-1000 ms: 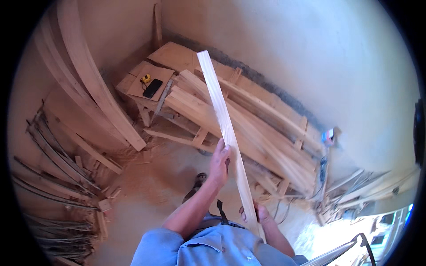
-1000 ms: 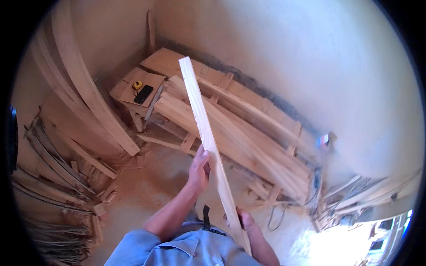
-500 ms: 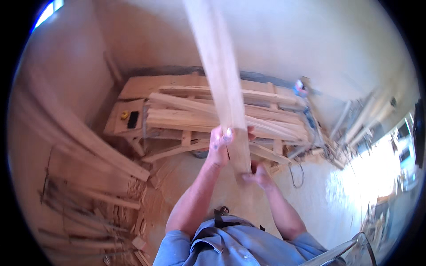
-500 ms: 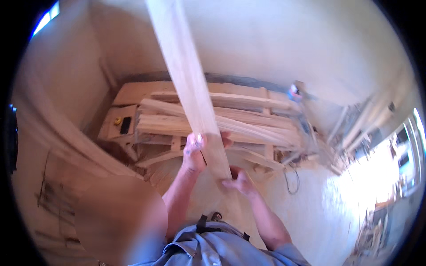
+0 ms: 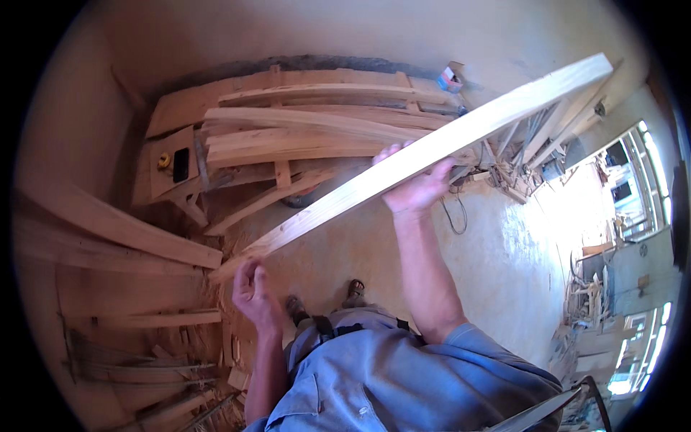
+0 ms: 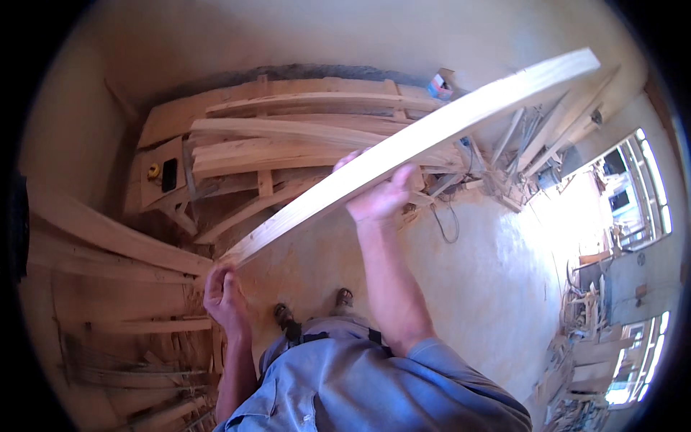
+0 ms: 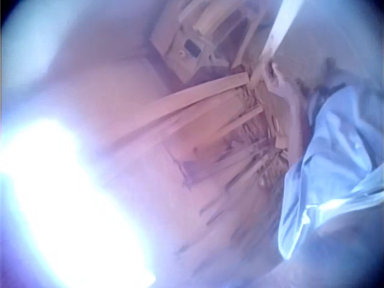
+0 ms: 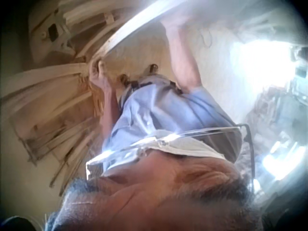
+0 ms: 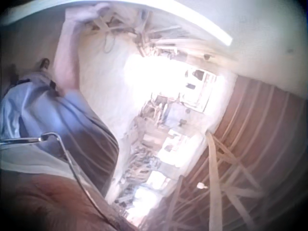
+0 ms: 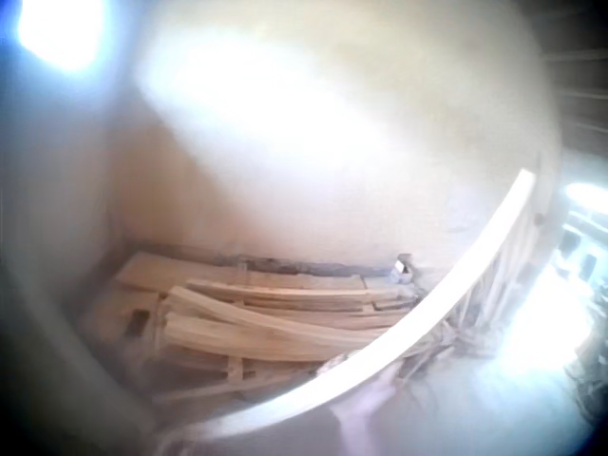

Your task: The person repeatedly picks up long wooden planks from a pile, lifts them, and places them back on the stack. The hands handle each plank individually, adjusting their position before setting them down.

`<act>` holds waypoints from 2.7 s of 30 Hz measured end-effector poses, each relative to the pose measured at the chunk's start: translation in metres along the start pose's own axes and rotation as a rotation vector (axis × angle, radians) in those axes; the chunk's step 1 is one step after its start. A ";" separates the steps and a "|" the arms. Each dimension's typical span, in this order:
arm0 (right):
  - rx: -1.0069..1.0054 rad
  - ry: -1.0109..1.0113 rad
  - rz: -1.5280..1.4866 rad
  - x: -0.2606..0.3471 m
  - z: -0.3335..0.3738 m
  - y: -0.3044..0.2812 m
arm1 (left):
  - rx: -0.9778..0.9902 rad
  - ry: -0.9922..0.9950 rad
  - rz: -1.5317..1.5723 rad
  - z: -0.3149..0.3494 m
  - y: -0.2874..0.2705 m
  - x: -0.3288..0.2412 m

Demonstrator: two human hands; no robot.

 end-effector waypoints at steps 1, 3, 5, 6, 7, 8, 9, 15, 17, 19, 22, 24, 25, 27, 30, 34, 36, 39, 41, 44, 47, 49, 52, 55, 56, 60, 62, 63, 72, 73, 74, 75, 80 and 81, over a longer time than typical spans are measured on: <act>-0.035 0.013 -0.033 -0.005 0.000 0.002 | -0.065 -0.068 0.085 -0.001 -0.030 0.015; -0.029 0.029 -0.006 -0.013 0.001 0.008 | -0.208 -0.187 0.259 0.002 -0.080 0.034; 0.000 0.058 0.018 -0.021 0.003 0.017 | -0.419 -0.411 0.522 0.007 -0.112 0.057; -0.024 0.081 -0.008 -0.022 0.005 0.011 | -0.486 -0.461 0.731 0.004 -0.116 0.067; -0.050 0.108 -0.038 -0.025 0.007 0.003 | -0.552 -0.495 0.939 0.001 -0.122 0.076; -0.113 0.133 -0.040 -0.031 0.010 0.000 | -0.535 -0.403 0.986 -0.005 -0.136 0.076; -0.172 0.149 -0.029 -0.032 0.013 0.000 | -0.505 -0.317 1.036 -0.010 -0.141 0.072; -0.061 0.207 -0.069 -0.041 0.021 -0.007 | -0.507 -0.259 1.302 -0.005 -0.152 0.071; -0.007 0.157 -0.066 -0.029 0.017 -0.023 | -0.446 -0.183 1.314 -0.004 -0.149 0.070; -0.035 0.147 -0.063 -0.023 0.023 -0.029 | -0.395 -0.121 1.301 -0.003 -0.147 0.058; -0.154 0.138 -0.033 -0.002 0.029 -0.047 | -0.306 -0.105 1.308 -0.001 -0.119 0.031; -0.113 0.162 -0.205 0.004 0.032 -0.055 | -0.238 -0.095 1.337 -0.004 -0.106 0.016; -0.109 0.166 -0.289 0.008 0.032 -0.063 | -0.216 -0.093 1.337 -0.004 -0.101 0.008; -0.086 0.152 -0.277 0.018 0.032 -0.090 | -0.157 -0.103 1.349 -0.004 -0.087 -0.004; -0.180 0.055 -0.233 0.037 0.039 -0.119 | -0.112 -0.078 1.328 -0.008 -0.071 -0.013; -0.179 0.037 -0.307 0.049 0.048 -0.122 | -0.028 -0.106 1.309 -0.012 -0.044 -0.026; -0.284 0.032 -0.339 0.060 0.054 -0.137 | -0.032 -0.140 1.298 -0.012 -0.030 -0.026; -0.462 0.017 -0.281 0.075 0.050 -0.179 | -0.008 -0.168 1.264 -0.022 -0.024 -0.004; -0.547 0.053 -0.169 0.084 0.052 -0.200 | 0.086 -0.157 1.234 -0.027 -0.010 -0.009; -0.714 0.156 -0.111 0.080 0.062 -0.194 | 0.193 -0.149 1.260 -0.040 0.001 -0.005; -0.794 0.179 -0.044 0.093 0.073 -0.200 | 0.349 -0.123 1.133 -0.034 0.037 -0.031; -0.821 0.178 -0.066 0.107 0.083 -0.195 | 0.428 -0.121 1.153 -0.032 0.057 -0.033; -0.861 0.126 -0.142 0.122 0.088 -0.182 | 0.440 -0.122 1.131 -0.035 0.062 -0.022; -0.695 0.055 -0.109 0.152 0.088 -0.183 | 0.306 -0.173 1.193 -0.048 0.058 0.012; -0.691 0.038 -0.059 0.159 0.089 -0.183 | 0.257 -0.188 1.151 -0.049 0.056 0.018; -0.615 -0.009 0.086 0.175 0.088 -0.177 | -0.080 -0.253 0.915 -0.052 0.048 0.022; -0.581 -0.010 0.164 0.183 0.086 -0.179 | -0.105 -0.274 0.790 -0.054 0.043 0.028; -0.599 0.000 0.219 0.187 0.090 -0.189 | -0.104 -0.292 0.725 -0.052 0.042 0.031; -0.741 0.174 0.266 0.160 0.101 -0.233 | -0.140 -0.294 0.665 -0.042 0.044 0.030; -0.734 0.199 0.264 0.156 0.101 -0.237 | -0.135 -0.289 0.670 -0.031 0.055 0.025; -0.697 0.223 0.243 0.137 0.096 -0.237 | -0.151 -0.257 0.666 -0.023 0.050 0.015; -0.682 0.217 0.242 0.140 0.098 -0.241 | -0.109 -0.268 0.685 -0.018 0.062 0.020; -0.617 0.152 0.207 0.144 0.091 -0.230 | -0.104 -0.311 0.731 -0.008 0.086 0.047; -0.586 0.163 0.207 0.140 0.089 -0.230 | -0.136 -0.319 0.729 -0.008 0.086 0.051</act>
Point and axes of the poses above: each hand's wrist, its own z-axis away from the middle knuckle, its own y-axis out of the palm, x = y × z, the point moved 10 cm from there along -z, towards the middle knuckle, and after that the axes turned 12 degrees about z, right-handed, at the moved point
